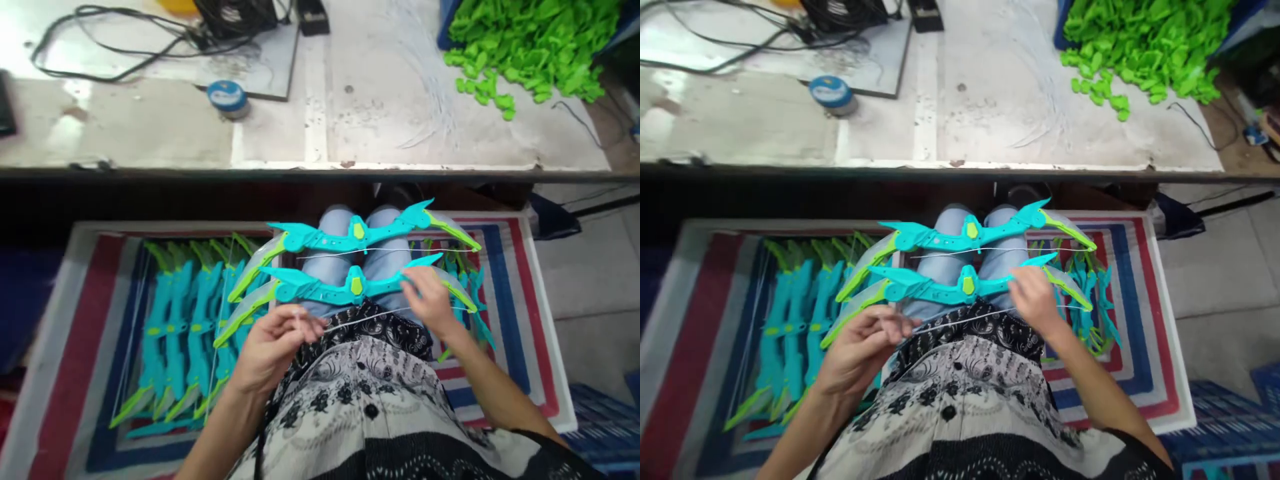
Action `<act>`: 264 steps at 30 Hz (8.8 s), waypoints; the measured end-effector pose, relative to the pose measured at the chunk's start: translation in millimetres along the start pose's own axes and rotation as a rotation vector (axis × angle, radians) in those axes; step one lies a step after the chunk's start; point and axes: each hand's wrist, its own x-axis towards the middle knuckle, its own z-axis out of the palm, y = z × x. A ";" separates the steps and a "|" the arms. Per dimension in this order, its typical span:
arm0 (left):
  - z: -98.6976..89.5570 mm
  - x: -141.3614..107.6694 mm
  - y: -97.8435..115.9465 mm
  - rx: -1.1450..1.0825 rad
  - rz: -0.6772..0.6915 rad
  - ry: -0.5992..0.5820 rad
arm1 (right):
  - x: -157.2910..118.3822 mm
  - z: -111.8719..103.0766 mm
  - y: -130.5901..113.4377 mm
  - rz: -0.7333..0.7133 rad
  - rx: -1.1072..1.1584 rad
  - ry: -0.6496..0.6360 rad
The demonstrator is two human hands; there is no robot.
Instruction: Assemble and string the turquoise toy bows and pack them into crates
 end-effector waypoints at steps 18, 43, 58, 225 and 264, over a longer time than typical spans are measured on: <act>10.0 8.6 6.1 -0.093 0.036 -0.106 | 61.4 44.9 -38.5 0.071 0.713 -0.923; -40.8 72.8 63.0 0.344 0.492 0.665 | 110.7 49.9 -8.9 0.472 0.982 -1.078; -44.2 82.4 66.9 0.443 0.556 0.612 | 103.4 55.4 -7.4 0.401 0.918 -1.031; -32.7 105.9 6.9 1.736 -0.012 0.112 | 146.0 86.3 -2.4 -0.259 -0.408 -0.445; -4.1 47.9 26.0 -0.106 0.206 0.211 | 181.4 69.5 -13.0 -0.290 0.096 -0.698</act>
